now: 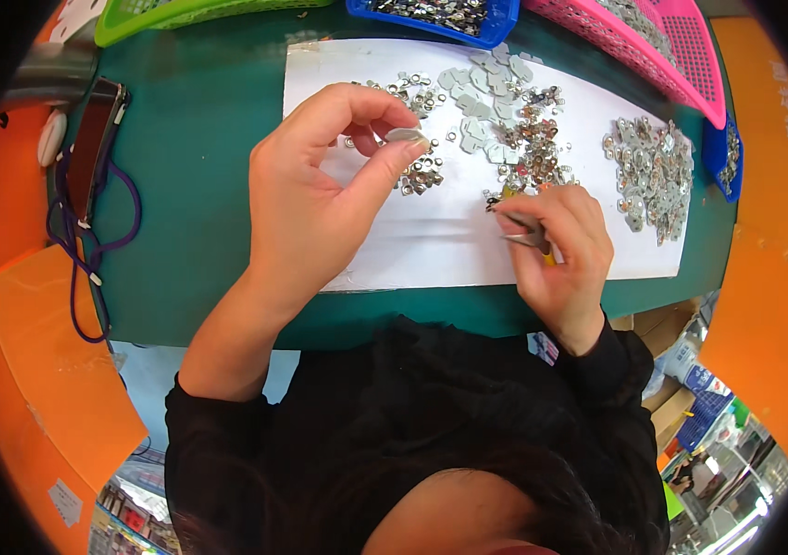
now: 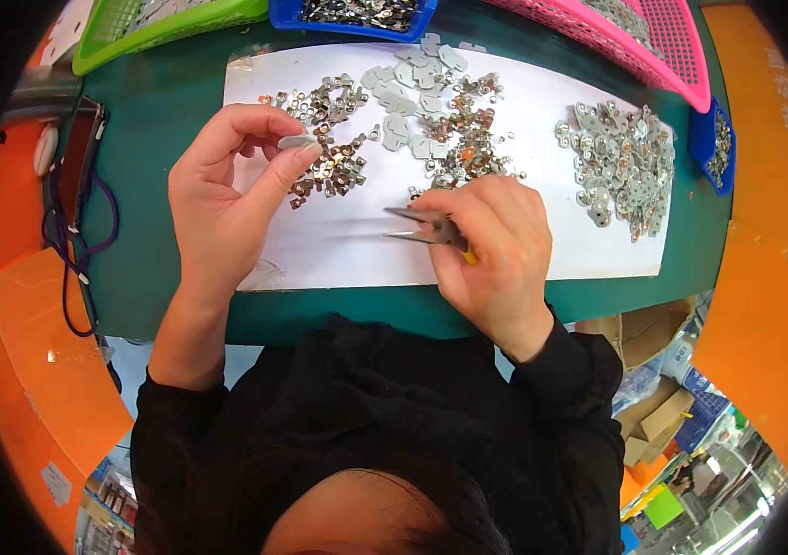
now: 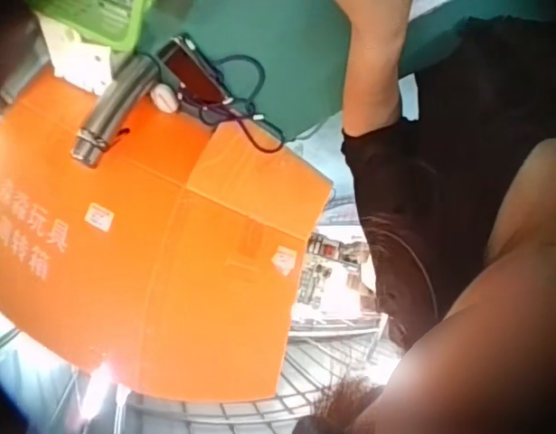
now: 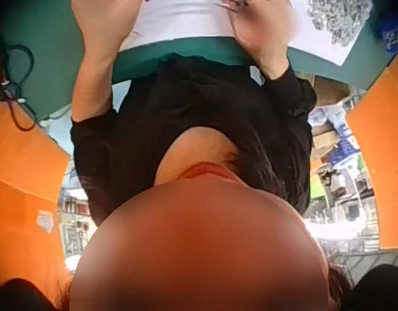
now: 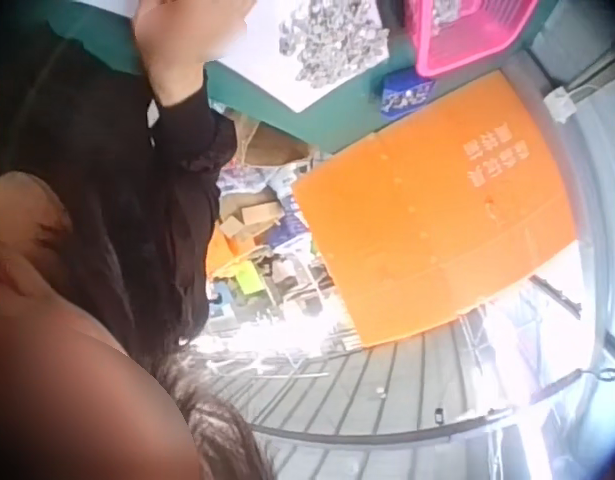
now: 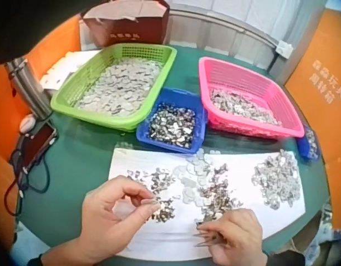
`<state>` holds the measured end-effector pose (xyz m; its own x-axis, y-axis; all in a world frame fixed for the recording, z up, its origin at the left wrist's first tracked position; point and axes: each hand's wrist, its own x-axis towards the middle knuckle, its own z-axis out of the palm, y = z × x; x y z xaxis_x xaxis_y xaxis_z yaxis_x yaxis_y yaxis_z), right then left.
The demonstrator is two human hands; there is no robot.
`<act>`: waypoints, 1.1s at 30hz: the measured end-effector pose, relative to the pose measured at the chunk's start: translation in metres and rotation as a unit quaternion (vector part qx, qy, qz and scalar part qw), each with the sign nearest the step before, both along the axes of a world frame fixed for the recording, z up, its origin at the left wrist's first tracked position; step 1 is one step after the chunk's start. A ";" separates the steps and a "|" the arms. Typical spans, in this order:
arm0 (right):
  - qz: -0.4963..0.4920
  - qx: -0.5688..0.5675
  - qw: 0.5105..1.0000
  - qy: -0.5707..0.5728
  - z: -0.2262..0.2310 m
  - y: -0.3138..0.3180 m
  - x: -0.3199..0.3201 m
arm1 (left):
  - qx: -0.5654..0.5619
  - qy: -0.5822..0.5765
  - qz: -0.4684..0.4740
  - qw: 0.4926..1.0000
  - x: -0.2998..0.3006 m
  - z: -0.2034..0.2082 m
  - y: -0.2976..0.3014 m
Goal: Assembling small metal components using pliers at a factory workbench.
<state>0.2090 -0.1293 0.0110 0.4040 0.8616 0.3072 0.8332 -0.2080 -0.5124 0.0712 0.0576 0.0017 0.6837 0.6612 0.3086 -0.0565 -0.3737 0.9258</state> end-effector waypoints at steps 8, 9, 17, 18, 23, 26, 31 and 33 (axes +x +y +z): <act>0.032 -0.034 0.998 0.041 0.005 0.003 -0.004 | -0.012 0.010 0.001 1.000 -0.002 0.002 0.000; 0.034 -0.036 0.998 0.042 0.004 0.003 -0.004 | -0.009 0.011 -0.001 1.000 -0.001 0.002 0.000; 0.059 -0.023 0.998 0.028 -0.002 0.008 -0.010 | -0.039 0.027 -0.007 0.999 -0.004 0.007 0.000; 0.061 -0.018 0.998 0.017 -0.003 0.013 -0.015 | -0.035 0.024 -0.010 0.999 -0.003 0.006 0.000; 0.076 -0.025 0.996 -0.039 -0.010 0.024 -0.021 | -0.030 0.021 -0.009 0.999 -0.002 0.003 0.001; 0.089 -0.024 0.994 -0.050 -0.012 0.025 -0.021 | -0.028 0.020 -0.009 0.999 -0.003 0.002 0.001; 0.078 -0.021 0.997 -0.013 -0.007 0.021 -0.016 | -0.009 0.029 -0.018 0.999 -0.005 0.006 0.002; 0.067 -0.016 0.998 0.007 -0.004 0.020 -0.015 | -0.084 0.011 -0.031 0.996 -0.004 0.002 -0.001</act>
<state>0.1942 -0.1096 0.0074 0.2888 0.9176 0.2732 0.8473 -0.1121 -0.5192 0.0674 0.0566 0.0038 0.7304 0.6582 0.1825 -0.0540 -0.2108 0.9760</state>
